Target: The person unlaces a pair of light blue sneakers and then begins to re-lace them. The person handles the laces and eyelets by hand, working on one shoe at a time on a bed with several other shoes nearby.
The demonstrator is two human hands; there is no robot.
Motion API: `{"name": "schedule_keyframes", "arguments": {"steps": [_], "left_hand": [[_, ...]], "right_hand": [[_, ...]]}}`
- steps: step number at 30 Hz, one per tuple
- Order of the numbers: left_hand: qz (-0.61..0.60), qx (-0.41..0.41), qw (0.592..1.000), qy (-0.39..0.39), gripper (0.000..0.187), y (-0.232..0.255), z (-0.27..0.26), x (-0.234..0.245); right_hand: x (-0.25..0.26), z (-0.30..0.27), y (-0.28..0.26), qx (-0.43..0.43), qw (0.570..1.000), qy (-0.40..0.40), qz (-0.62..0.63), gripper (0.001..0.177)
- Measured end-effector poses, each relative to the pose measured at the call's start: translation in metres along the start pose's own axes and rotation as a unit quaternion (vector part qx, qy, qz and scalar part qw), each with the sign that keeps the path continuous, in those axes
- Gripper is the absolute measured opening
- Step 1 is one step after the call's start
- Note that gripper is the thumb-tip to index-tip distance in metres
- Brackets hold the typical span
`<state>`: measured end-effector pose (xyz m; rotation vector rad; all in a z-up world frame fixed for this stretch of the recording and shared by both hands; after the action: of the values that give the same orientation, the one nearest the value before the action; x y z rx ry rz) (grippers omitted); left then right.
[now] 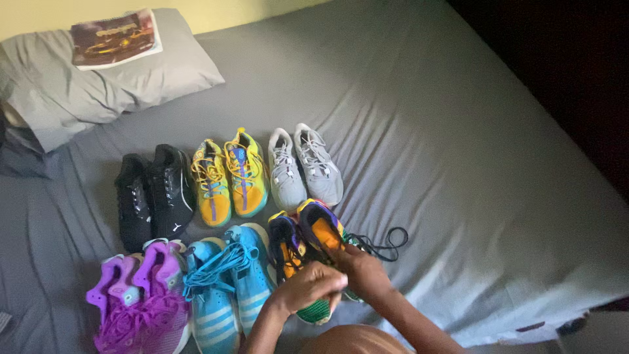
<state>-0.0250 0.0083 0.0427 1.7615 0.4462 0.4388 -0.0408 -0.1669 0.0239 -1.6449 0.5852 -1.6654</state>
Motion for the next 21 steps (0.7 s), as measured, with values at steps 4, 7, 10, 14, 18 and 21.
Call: {"name": "schedule_keyframes", "arguments": {"steps": [4,7,10,14,18,21], "left_hand": [[-0.063,0.053,0.989,-0.122,0.057,0.002,-0.021,0.006],[-0.054,0.26,0.961,0.079,0.052,-0.018,-0.011,0.017],[-0.081,0.287,0.938,0.175,0.068,-0.049,0.019,0.028],[-0.213,0.242,0.938,0.128,0.041,-0.1,0.065,0.028],[-0.254,0.226,0.904,0.259,0.029,-0.151,0.098,0.026],[-0.181,0.163,0.921,0.303,0.028,-0.165,0.1,0.024]], "right_hand": [[0.001,-0.002,0.001,0.06,0.997,0.013,0.043,0.023],[0.003,-0.015,-0.009,0.053,0.995,-0.005,0.08,0.013],[0.004,-0.021,-0.036,0.14,0.973,-0.077,0.166,0.012],[0.016,-0.026,-0.071,0.252,0.914,-0.223,0.225,0.012],[0.023,-0.042,-0.089,0.275,0.87,-0.304,0.273,0.015],[0.02,-0.048,-0.079,0.253,0.874,-0.305,0.282,0.018]]}}
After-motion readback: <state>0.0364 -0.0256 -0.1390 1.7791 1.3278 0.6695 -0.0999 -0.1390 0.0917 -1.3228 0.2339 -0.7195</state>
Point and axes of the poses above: each hand's wrist, its own z-axis towards the middle knuckle, its own x-axis out of the back of the hand, y = z × x, the point moved 2 cm from there along z, towards the middle knuckle, and after that the axes turned 5 degrees about z, right-handed, at the moved point
